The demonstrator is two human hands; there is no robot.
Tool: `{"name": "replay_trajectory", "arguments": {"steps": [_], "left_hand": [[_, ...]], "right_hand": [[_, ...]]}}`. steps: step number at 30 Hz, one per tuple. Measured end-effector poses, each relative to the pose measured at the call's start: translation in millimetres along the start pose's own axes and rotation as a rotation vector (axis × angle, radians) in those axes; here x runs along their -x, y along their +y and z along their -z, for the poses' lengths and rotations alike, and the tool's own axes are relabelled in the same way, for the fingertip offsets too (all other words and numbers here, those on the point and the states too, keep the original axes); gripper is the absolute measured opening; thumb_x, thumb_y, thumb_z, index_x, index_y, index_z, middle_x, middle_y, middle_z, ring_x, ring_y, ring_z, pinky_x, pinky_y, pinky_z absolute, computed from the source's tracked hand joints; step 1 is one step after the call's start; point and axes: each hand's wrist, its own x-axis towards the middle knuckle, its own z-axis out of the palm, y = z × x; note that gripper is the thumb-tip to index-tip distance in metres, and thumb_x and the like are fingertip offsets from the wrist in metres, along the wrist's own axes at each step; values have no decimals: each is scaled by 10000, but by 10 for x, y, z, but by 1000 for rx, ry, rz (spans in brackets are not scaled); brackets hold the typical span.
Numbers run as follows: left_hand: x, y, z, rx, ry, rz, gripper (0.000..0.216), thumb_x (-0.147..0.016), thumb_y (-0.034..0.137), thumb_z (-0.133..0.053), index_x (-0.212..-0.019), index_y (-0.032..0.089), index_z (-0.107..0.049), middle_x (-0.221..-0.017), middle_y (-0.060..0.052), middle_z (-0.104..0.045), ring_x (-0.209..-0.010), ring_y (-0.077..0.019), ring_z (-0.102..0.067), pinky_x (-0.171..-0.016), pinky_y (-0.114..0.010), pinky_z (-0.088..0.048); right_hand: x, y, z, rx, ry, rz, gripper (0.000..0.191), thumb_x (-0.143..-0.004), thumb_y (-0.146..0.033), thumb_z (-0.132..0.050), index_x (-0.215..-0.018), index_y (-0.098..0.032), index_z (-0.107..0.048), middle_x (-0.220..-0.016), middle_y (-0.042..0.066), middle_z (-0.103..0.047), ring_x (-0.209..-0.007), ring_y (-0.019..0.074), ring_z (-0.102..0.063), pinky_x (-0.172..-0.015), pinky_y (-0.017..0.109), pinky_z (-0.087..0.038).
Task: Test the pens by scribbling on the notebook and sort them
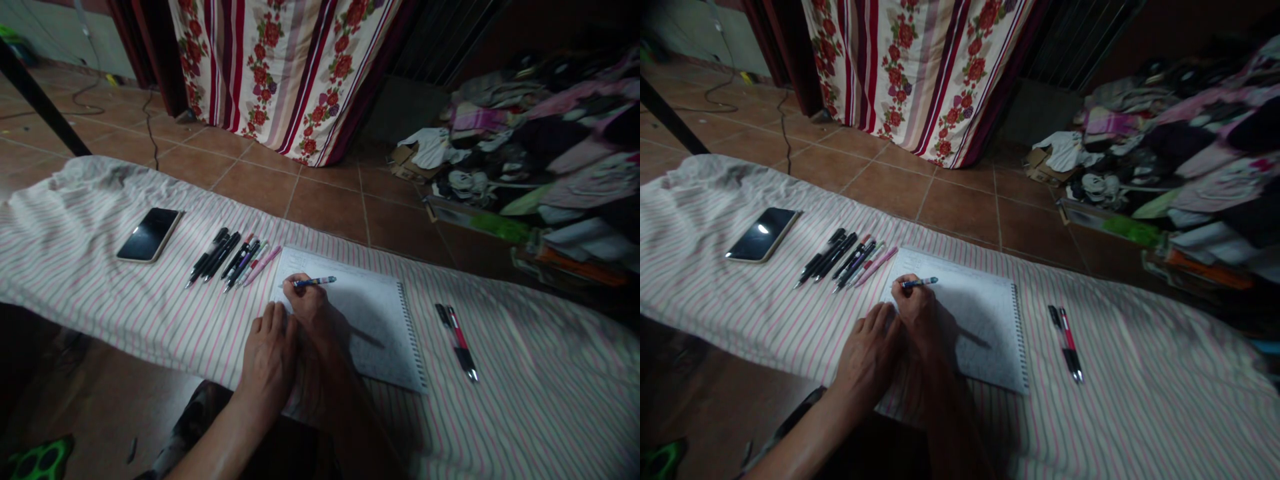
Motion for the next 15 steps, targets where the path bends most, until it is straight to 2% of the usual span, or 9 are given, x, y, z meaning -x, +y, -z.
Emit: {"name": "replay_trajectory", "arguments": {"steps": [4, 8, 12, 15], "left_hand": [[7, -12, -11, -12, 18, 1, 306, -844, 137, -399, -1126, 140, -517, -1224, -155, -485, -1139, -289, -425, -849, -426, -425], [6, -18, 21, 19, 21, 2, 307, -833, 132, -410, -1121, 147, -516, -1228, -151, -476, -1137, -281, -421, -859, -436, -423], [14, -12, 72, 56, 14, 26, 255, -821, 118, -420, -1038, 148, -550, -1203, -145, -485, -1106, -273, -449, -849, -428, -440], [27, -5, 85, 103, 102, 20, 239, -817, 105, -417, -1004, 144, -560, -1183, -149, -498, -1123, -269, -446, -863, -419, -449]], "right_hand": [[-2, 19, 39, -124, 94, -58, 239, -746, -444, -507, -726, -210, -555, -502, -38, -541, -462, 119, -518, -482, 213, -410], [3, -3, 81, -228, 179, -24, 259, -748, -428, -523, -844, -188, -545, -638, -17, -581, -512, 108, -531, -514, 215, -433], [21, -151, 159, -284, 117, 25, 210, -754, -384, -544, -832, -190, -552, -675, -19, -572, -560, 103, -538, -536, 209, -430], [26, -282, 224, -404, 57, -32, 196, -737, -368, -575, -810, -186, -564, -602, -38, -546, -533, 95, -518, -510, 203, -412]]}}
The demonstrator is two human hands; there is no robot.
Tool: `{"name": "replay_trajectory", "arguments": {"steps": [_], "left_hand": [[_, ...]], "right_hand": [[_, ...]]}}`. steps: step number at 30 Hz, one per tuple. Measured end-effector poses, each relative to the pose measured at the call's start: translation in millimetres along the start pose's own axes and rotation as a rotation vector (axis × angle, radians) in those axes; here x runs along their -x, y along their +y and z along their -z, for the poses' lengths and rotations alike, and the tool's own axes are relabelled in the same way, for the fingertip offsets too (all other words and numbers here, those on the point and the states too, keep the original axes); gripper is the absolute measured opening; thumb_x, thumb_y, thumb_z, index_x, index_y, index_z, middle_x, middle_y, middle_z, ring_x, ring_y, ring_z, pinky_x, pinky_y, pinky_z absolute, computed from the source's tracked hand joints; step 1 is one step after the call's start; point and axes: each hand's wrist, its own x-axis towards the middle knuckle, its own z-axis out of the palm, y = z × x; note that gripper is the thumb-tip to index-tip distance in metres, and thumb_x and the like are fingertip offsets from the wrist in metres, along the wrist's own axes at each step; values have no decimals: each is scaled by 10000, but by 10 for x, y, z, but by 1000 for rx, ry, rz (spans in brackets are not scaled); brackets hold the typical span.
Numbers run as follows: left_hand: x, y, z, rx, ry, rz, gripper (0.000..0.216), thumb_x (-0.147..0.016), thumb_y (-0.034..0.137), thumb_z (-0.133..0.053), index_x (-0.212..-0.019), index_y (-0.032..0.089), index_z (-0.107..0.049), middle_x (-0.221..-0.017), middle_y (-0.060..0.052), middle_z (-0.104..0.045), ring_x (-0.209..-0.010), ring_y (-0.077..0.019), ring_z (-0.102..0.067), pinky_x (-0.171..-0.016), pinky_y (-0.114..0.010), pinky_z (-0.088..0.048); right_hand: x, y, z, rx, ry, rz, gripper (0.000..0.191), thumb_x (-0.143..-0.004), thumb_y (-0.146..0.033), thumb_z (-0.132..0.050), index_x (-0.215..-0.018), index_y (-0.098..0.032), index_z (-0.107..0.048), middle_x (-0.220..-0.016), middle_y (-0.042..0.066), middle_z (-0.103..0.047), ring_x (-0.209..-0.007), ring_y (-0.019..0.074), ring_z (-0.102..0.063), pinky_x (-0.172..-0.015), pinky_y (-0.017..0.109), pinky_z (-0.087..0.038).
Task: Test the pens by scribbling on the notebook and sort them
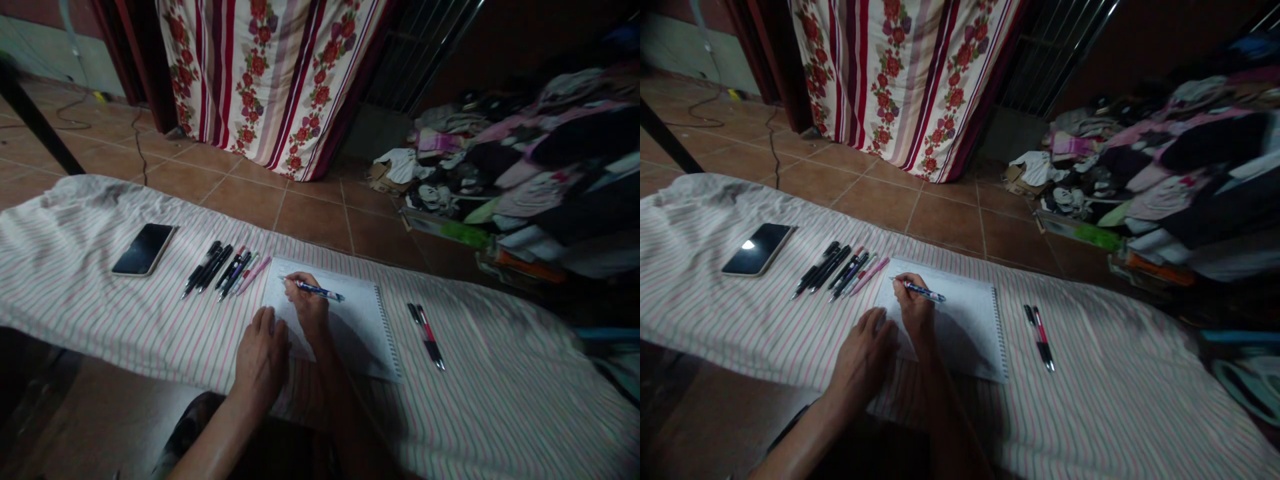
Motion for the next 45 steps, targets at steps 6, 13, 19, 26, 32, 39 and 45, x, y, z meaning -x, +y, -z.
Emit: {"name": "replay_trajectory", "arguments": {"steps": [6, 13, 19, 26, 32, 39, 45], "left_hand": [[-1, 34, 0, 474, 164, 104, 221, -835, 189, -418, -1001, 170, -563, -1065, -101, -587, -976, -206, -564, -814, -376, -490], [-7, 199, 204, 1223, 120, 336, 341, -803, 395, -490, -1036, 165, -582, -1016, -87, -645, -884, -197, -602, -650, -273, -471], [101, 381, 345, 1563, 85, 369, 377, -744, 398, -586, -1034, 158, -614, -1095, -94, -637, -965, -214, -577, -679, -263, -449], [120, 455, 367, 1837, 104, 480, 299, -668, 357, -687, -846, 120, -649, -823, -51, -661, -753, -142, -593, -682, -247, -449], [108, 400, 423, 2043, 62, 640, 203, -660, 242, -707, -793, 111, -627, -663, -14, -621, -595, -95, -572, -572, -201, -456], [80, 287, 484, 2050, 175, 873, 134, -831, 81, -466, -809, 115, -595, -751, -50, -643, -703, -113, -640, -599, -181, -504], [67, 218, 500, 2046, 193, 888, 153, -838, 74, -451, -793, 120, -590, -718, -37, -637, -666, -103, -639, -561, -167, -508]], "right_hand": [[80, -213, 40, -376, 19, -215, 289, -675, -364, -649, -878, -169, -584, -688, 6, -634, -597, 114, -597, -538, 218, -461], [517, -670, 212, -374, -24, -303, 280, -736, -359, -573, -928, -159, -618, -837, 78, -683, -738, 175, -652, -646, 272, -520], [826, -972, 383, -143, -3, -151, 181, -746, -327, -551, -811, -192, -653, -812, 63, -674, -753, 190, -629, -619, 277, -513], [945, -739, 279, -464, 39, -303, 237, -718, -356, -603, -868, -173, -587, -734, 20, -653, -614, 120, -599, -541, 218, -477], [976, -676, 250, -622, 0, -326, 370, -679, -334, -676, -968, -182, -504, -695, -1, -655, -542, 106, -583, -497, 215, -453], [1002, -729, 376, -681, 60, -321, 347, -718, -363, -648, -979, -156, -553, -689, 15, -654, -586, 100, -595, -524, 193, -459], [1015, -654, 388, -834, -14, -318, 401, -726, -448, -624, -975, -136, -593, -751, 63, -689, -657, 143, -627, -569, 236, -481]]}}
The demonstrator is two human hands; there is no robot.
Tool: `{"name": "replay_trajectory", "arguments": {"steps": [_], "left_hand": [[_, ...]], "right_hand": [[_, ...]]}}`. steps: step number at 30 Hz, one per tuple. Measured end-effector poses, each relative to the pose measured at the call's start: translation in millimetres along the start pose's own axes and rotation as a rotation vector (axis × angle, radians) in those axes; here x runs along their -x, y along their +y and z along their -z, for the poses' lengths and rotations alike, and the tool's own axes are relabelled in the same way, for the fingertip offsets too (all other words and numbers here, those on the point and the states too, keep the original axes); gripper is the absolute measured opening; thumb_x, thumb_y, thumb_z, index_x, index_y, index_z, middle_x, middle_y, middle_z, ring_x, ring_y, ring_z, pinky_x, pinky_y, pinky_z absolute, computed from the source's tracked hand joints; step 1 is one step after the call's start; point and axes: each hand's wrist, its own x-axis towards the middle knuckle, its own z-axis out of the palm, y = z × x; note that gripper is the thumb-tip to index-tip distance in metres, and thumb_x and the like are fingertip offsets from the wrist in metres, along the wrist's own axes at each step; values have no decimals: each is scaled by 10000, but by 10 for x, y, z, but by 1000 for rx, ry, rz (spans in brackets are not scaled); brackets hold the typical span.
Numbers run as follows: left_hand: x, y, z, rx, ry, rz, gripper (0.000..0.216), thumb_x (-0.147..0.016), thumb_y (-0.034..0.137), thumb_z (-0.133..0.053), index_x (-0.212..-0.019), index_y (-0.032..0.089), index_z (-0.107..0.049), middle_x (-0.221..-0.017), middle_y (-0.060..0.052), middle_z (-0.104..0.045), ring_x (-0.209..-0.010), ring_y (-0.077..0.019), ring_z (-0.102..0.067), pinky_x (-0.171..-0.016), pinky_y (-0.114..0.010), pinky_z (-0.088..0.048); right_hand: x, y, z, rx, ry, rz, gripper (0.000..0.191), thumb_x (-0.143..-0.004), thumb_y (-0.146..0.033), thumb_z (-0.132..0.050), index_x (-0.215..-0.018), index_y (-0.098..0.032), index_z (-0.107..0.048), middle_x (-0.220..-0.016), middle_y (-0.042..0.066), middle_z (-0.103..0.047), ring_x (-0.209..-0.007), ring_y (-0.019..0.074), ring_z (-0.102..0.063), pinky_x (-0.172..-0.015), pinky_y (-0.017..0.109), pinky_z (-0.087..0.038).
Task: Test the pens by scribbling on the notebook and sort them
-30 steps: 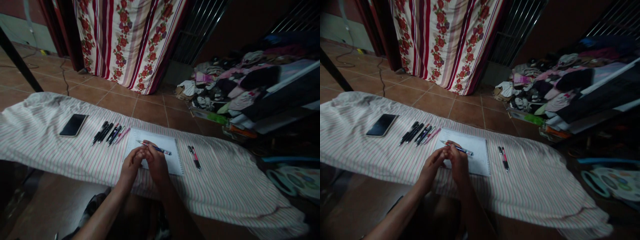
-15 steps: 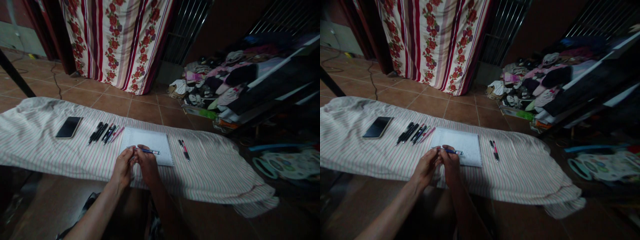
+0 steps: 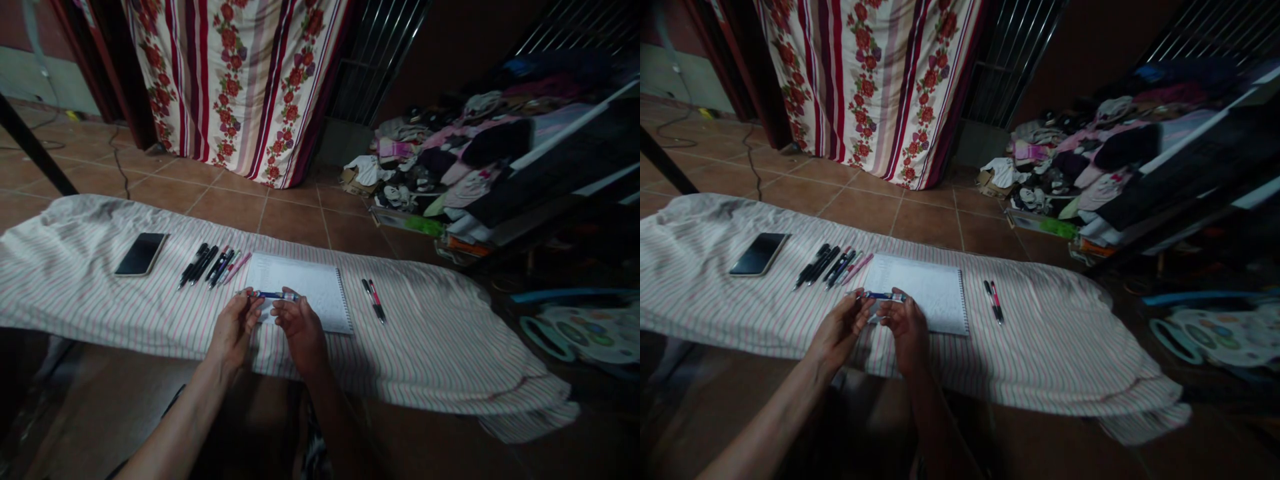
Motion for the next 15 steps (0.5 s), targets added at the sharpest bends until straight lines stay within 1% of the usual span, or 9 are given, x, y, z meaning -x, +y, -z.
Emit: {"name": "replay_trajectory", "arguments": {"steps": [2, 4, 7, 10, 13, 15], "left_hand": [[-15, -12, 11, -17, -16, -25, 135, -825, 80, -478, -797, 123, -603, -735, -32, -637, -674, -100, -635, -556, -163, -504], [-24, -35, 12, -45, -32, -35, 105, -805, 95, -519, -810, 127, -619, -770, -32, -639, -698, -101, -632, -556, -162, -499], [-18, -79, -10, -104, -42, -28, 84, -768, 134, -588, -834, 137, -640, -811, -32, -640, -731, -103, -625, -562, -159, -486], [-1, -135, -59, -170, -47, -22, 117, -714, 172, -657, -828, 145, -656, -811, -20, -635, -702, -86, -607, -526, -137, -447], [8, -210, -110, -236, -48, -31, 171, -656, 221, -711, -796, 135, -666, -796, -19, -637, -645, -65, -574, -476, -123, -393], [9, -267, -131, -268, -61, -24, 220, -617, 261, -738, -776, 127, -668, -750, -13, -634, -616, -59, -555, -470, -128, -372]], "right_hand": [[-10, 16, 32, -16, 9, -13, 409, -722, -459, -626, -974, -137, -600, -749, 61, -691, -656, 143, -629, -566, 235, -483], [-20, 18, 68, -25, 52, -23, 404, -718, -465, -629, -957, -140, -611, -736, 54, -689, -643, 133, -626, -561, 223, -483], [-28, -2, 115, -5, 120, -5, 344, -683, -389, -686, -925, -153, -623, -700, 20, -673, -608, 97, -606, -552, 184, -475], [-32, -35, 145, 0, 174, 17, 306, -647, -320, -722, -893, -165, -627, -662, -16, -639, -574, 66, -573, -536, 154, -459], [-39, -69, 184, 9, 269, 14, 289, -637, -336, -718, -857, -173, -626, -635, -34, -597, -544, 53, -537, -500, 144, -438], [-35, -95, 230, 87, 320, 13, 281, -658, -373, -688, -854, -182, -626, -636, -36, -574, -538, 58, -523, -482, 154, -430]]}}
